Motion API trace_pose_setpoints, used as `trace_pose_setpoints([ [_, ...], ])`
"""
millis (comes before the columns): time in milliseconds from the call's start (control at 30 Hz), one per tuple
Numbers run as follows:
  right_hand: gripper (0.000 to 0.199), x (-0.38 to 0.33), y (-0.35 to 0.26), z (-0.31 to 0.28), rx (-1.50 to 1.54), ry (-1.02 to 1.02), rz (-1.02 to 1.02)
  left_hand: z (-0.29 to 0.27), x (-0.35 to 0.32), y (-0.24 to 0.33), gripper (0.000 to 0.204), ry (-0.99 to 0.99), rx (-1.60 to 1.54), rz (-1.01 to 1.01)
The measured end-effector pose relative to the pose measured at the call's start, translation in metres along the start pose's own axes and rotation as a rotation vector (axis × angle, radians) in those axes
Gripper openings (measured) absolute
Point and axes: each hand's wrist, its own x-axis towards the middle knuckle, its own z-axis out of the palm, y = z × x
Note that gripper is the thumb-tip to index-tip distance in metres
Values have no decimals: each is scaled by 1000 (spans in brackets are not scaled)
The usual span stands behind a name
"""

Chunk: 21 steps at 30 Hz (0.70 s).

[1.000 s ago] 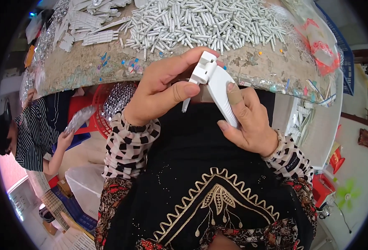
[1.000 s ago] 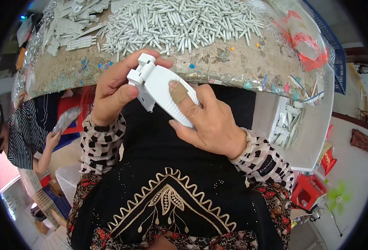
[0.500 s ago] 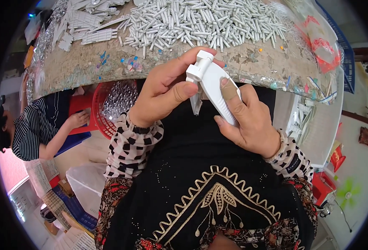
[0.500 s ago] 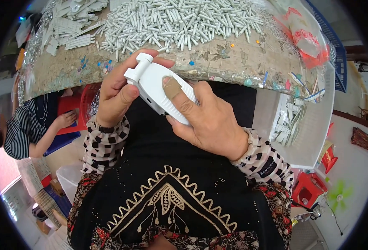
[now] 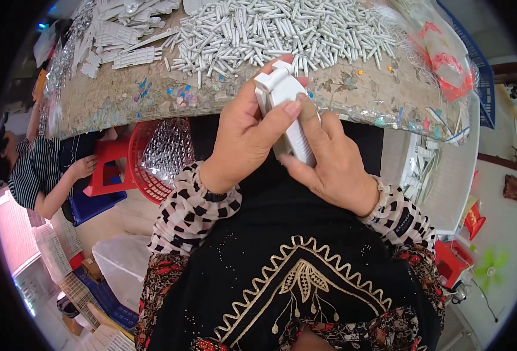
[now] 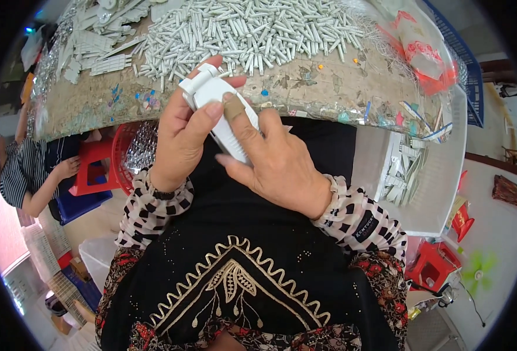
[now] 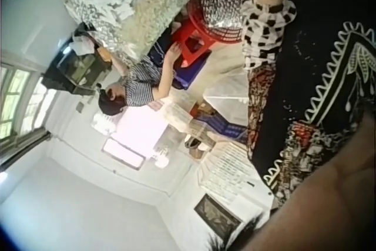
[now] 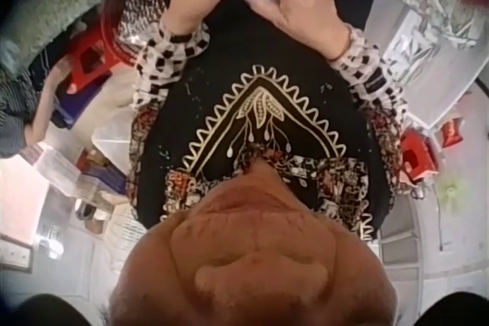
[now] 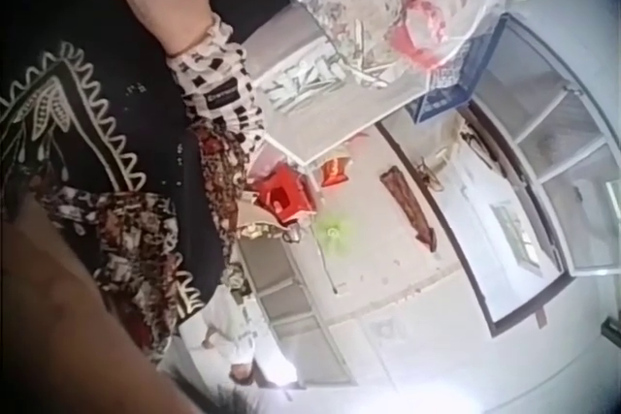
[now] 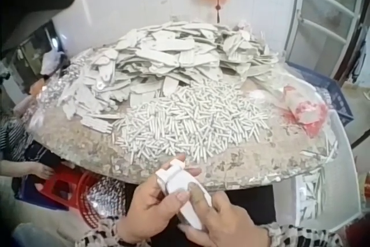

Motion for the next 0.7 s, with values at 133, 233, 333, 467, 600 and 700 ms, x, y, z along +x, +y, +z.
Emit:
trace_pose_setpoints([
  [133, 72, 9, 3, -18, 108, 114, -78, -4, 3, 13, 59, -157, 176, -5],
  [233, 61, 22, 11, -39, 133, 250, -98, -5, 7, 14, 61, -235, 264, 85],
  [333, 37, 34, 12, -51, 266, 116, -146, -8, 5, 19, 78, -357, 317, 2],
  [467, 20, 29, 15, -52, 403, -63, -72, -13, 4, 17, 87, -450, 303, -139],
  [600, 16, 26, 22, -47, 403, -64, -51, -10, 1, 9, 80, -443, 290, -282],
  [700, 15, 25, 28, -43, 457, -6, 13, -17, 4, 1, 64, -473, 308, -393],
])
